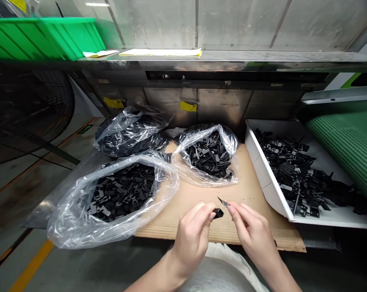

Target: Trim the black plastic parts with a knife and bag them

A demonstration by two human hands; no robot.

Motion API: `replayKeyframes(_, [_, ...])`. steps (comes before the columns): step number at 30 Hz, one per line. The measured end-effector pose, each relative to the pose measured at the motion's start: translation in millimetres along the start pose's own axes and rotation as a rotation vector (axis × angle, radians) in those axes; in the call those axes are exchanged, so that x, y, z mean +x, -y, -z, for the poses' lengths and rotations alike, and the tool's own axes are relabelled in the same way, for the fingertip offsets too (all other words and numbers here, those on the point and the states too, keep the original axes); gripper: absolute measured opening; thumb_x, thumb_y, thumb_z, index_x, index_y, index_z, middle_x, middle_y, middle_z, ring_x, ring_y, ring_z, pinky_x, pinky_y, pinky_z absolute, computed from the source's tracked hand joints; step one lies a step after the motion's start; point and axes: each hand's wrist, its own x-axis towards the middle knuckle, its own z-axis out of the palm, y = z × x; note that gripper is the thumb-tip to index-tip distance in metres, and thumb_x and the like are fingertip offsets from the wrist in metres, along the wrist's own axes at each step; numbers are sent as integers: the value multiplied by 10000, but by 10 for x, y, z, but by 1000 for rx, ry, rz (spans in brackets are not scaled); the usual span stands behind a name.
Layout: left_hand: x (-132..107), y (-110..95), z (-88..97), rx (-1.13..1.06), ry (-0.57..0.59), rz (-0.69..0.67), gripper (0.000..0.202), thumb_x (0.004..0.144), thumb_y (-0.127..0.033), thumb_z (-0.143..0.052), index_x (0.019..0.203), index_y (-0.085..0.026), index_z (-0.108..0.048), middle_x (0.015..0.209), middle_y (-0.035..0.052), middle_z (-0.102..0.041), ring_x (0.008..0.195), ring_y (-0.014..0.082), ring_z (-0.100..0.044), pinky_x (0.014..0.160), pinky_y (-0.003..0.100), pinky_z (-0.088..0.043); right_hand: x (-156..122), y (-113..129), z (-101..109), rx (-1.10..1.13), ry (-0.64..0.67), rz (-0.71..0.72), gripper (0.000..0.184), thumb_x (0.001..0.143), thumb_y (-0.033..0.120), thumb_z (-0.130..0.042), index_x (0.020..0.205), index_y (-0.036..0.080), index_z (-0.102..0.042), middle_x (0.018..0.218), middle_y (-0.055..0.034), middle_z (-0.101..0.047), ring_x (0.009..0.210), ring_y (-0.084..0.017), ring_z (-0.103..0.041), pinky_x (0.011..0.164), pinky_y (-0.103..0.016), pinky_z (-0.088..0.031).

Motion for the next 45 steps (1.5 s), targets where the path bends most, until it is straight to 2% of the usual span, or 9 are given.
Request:
replayKeyframes(4, [73, -6, 65, -196, 41, 223, 199, 853, -222, -409, 832, -142, -591, 683, 31, -515, 578, 123, -458, 583, 235, -378, 7, -11, 75, 113, 14, -24, 216, 862, 230, -401, 827, 184, -609, 616, -16, -585, 563, -126, -575, 516, -190, -451])
replayKeyframes(8, [154, 5, 122, -362, 105, 427, 251, 836, -309, -442, 711, -131, -568, 633, 13, -503, 504, 95, -383, 529, 225, -350, -44, 40, 126, 146, 48, 46, 203, 851, 209, -409, 884, 182, -607, 656, -32, -603, 579, -133, -579, 515, -205, -453])
replayKeyframes(12, [165, -2, 126, -358, 76, 395, 277, 828, -315, -441, 615, -149, -505, 592, -1, -435, 579, 121, -414, 561, 223, -341, -35, 81, 131, 139, 68, 93, 193, 843, 209, -427, 862, 173, -615, 649, -41, -595, 554, -131, -556, 497, -220, -435])
replayKeyframes(16, [153, -24, 109, -367, 96, 357, 251, 824, -273, -444, 615, -152, -512, 603, -2, -433, 608, 131, -427, 603, 236, -338, 15, 100, 133, 130, 93, 115, 193, 855, 209, -419, 866, 176, -608, 609, -21, -546, 534, -119, -515, 498, -225, -402])
replayKeyframes(25, [103, 45, 81, -543, 109, 443, 251, 801, -267, -488, 598, -137, -553, 558, -14, -414, 549, 108, -381, 552, 234, -308, 45, 133, 112, 106, 155, 101, 246, 868, 236, -399, 755, 180, -609, 566, 0, -476, 515, -109, -462, 494, -224, -352])
replayKeyframes(30, [75, 36, 86, -576, 115, 432, 248, 793, -281, -499, 613, -130, -580, 564, -3, -431, 545, 113, -376, 545, 241, -301, 94, 25, 83, 95, 108, 70, 193, 858, 220, -425, 805, 170, -605, 630, -18, -544, 576, -121, -504, 551, -231, -375])
replayKeyframes(34, [58, 28, 85, -595, 102, 447, 238, 786, -287, -504, 625, -129, -579, 563, -5, -430, 538, 110, -373, 536, 238, -297, 44, 26, 125, 177, 138, 61, 188, 856, 208, -424, 795, 171, -598, 588, 2, -499, 520, -104, -476, 498, -214, -363])
replayKeyframes(40, [32, 43, 75, -605, 149, 434, 247, 794, -272, -490, 619, -119, -573, 548, -13, -418, 534, 103, -366, 533, 231, -289, -1, 128, 149, 196, 201, 77, 218, 858, 214, -409, 761, 166, -599, 554, 15, -437, 485, -95, -435, 466, -210, -326])
replayKeyframes(45, [38, 24, 88, -648, 193, 429, 246, 794, -264, -492, 604, -121, -557, 547, -15, -418, 520, 96, -362, 508, 224, -285, 51, 50, 128, 161, 161, 33, 215, 858, 228, -413, 759, 174, -596, 585, 3, -491, 534, -107, -482, 512, -210, -360])
